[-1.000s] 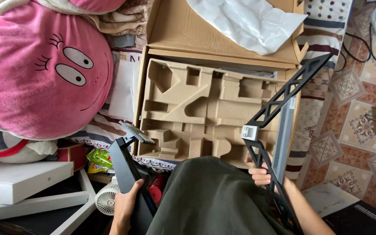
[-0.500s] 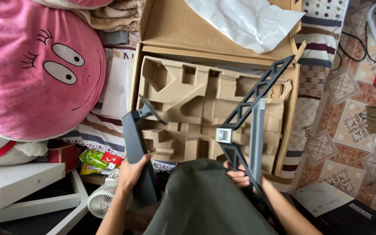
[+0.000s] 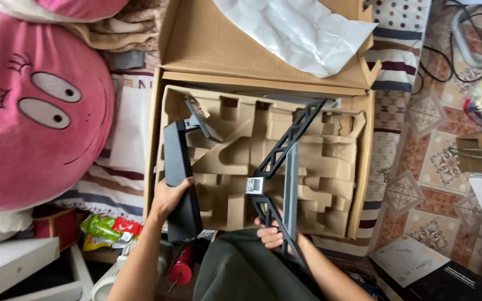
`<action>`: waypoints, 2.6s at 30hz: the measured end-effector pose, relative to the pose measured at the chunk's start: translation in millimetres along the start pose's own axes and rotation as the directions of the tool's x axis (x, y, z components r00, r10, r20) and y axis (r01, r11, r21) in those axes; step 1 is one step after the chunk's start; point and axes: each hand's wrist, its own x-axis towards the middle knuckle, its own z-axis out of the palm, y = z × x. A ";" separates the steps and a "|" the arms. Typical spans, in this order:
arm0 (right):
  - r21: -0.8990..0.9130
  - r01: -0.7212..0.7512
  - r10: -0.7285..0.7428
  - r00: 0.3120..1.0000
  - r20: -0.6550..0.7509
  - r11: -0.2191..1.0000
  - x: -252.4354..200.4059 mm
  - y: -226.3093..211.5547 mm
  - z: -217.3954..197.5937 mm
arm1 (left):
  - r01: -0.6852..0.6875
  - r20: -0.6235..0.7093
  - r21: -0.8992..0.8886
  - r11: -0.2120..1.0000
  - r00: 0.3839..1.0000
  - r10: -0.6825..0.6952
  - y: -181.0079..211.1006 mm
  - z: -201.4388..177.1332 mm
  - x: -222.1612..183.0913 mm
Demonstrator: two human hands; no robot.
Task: The person wipes a black metal frame with a cloth and then removes several black metal components from a cardboard box to begin assembling a monitor stand.
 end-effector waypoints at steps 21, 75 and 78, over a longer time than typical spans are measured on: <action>-0.621 -0.444 -0.710 -0.049 -0.703 0.646 63.0 88.4 146.1 | 0.016 -0.161 0.120 0.993 0.987 0.004 37.3 11.5 -27.9; -0.447 -0.894 -0.948 0.178 -0.262 -0.045 -200.6 14.0 153.1 | 0.270 -0.025 0.033 0.962 0.963 -0.269 -256.9 65.3 -117.5; -0.513 -0.858 -0.918 0.190 -0.349 0.017 -172.8 20.6 168.3 | 0.278 -0.106 -0.035 0.960 0.954 -0.280 -241.6 71.1 -128.1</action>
